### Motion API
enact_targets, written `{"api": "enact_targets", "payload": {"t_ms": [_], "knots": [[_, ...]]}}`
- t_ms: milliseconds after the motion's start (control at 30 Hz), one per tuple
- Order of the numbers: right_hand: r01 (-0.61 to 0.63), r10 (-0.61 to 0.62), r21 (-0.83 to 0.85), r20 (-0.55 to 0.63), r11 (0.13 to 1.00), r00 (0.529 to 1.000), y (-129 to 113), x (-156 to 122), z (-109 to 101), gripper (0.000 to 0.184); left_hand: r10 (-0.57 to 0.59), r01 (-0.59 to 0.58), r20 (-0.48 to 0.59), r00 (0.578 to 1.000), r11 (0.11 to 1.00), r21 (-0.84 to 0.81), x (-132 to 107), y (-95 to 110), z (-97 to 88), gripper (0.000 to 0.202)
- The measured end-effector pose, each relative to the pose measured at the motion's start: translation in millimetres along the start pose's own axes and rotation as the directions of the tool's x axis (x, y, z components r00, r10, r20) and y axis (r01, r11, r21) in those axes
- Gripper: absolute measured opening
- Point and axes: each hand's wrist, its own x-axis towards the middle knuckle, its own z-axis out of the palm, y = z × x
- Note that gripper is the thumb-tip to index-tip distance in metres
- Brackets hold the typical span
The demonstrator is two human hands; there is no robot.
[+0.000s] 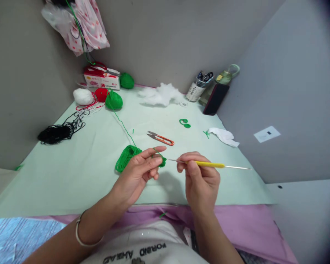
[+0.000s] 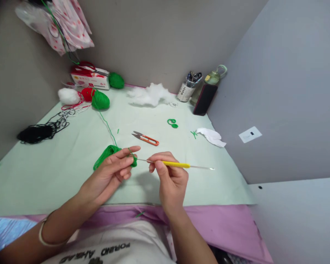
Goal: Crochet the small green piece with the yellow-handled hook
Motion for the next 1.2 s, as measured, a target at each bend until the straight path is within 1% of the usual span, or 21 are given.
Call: {"api": "enact_targets", "payload": {"t_ms": [67,167,233,300,400,500,567,633,800,900,967,1033,1100,1133,1200], "knots": [[-0.038,0.036,0.045,0.044,0.998,0.998,2,1,2,0.016,0.045,-0.047,0.022,0.999,0.995,0.088,-2,-1,1.7,0.033],[-0.060,0.058,0.025,0.075,0.998,0.995,5,-1,4,0.015,0.084,-0.086,0.021,0.996,0.984,0.155,-4,-3,3.4,0.034],[-0.091,0.088,0.041,0.083,0.995,0.993,6,-3,3,0.016,0.093,-0.091,-0.005,0.996,0.984,0.155,-5,-4,3.1,0.032],[-0.133,0.126,0.084,0.091,0.988,0.988,8,-2,1,0.016,0.077,-0.075,-0.014,0.997,0.988,0.138,-5,-4,2.0,0.028],[-0.212,0.200,0.190,0.080,0.959,0.977,7,0,1,0.018,0.044,-0.045,0.013,0.999,0.994,0.101,-5,-4,-0.1,0.027],[-0.278,0.263,0.283,0.090,0.918,0.961,5,3,2,0.020,0.041,-0.044,0.041,0.998,0.995,0.089,-7,-4,-0.4,0.024],[-0.297,0.279,0.293,0.105,0.909,0.955,2,5,2,0.022,0.045,-0.049,0.044,0.998,0.994,0.095,-9,-3,0.7,0.021],[-0.288,0.267,0.278,0.112,0.916,0.957,1,5,1,0.023,0.054,-0.058,0.037,0.998,0.992,0.108,-10,-1,2.1,0.020],[-0.184,0.169,0.220,0.083,0.958,0.982,-1,0,0,0.020,0.132,-0.135,0.027,0.991,0.970,0.202,-11,-2,0.2,0.018],[-0.102,0.094,0.125,0.068,0.987,0.993,-2,-5,-1,0.020,0.194,-0.196,0.035,0.980,0.942,0.274,-11,-5,-4.4,0.017],[-0.019,0.017,0.028,0.071,0.999,0.997,-3,-7,-1,0.022,0.222,-0.222,0.037,0.974,0.921,0.319,-10,-6,-6.5,0.020],[0.107,-0.100,-0.074,0.096,0.991,0.990,-4,-9,-1,0.024,0.248,-0.243,0.029,0.968,0.903,0.354,-10,-7,-6.5,0.022],[0.268,-0.237,-0.192,0.171,0.944,0.956,-4,-11,-2,0.027,0.278,-0.257,-0.002,0.961,0.891,0.374,-11,-8,-4.6,0.024],[0.347,-0.293,-0.269,0.220,0.899,0.930,-3,-12,-3,0.029,0.288,-0.260,-0.020,0.957,0.891,0.373,-12,-9,-3.1,0.026],[0.481,-0.370,-0.424,0.320,0.768,0.872,-1,-15,-3,0.032,0.267,-0.238,-0.047,0.962,0.915,0.326,-12,-10,-0.3,0.033]]}}
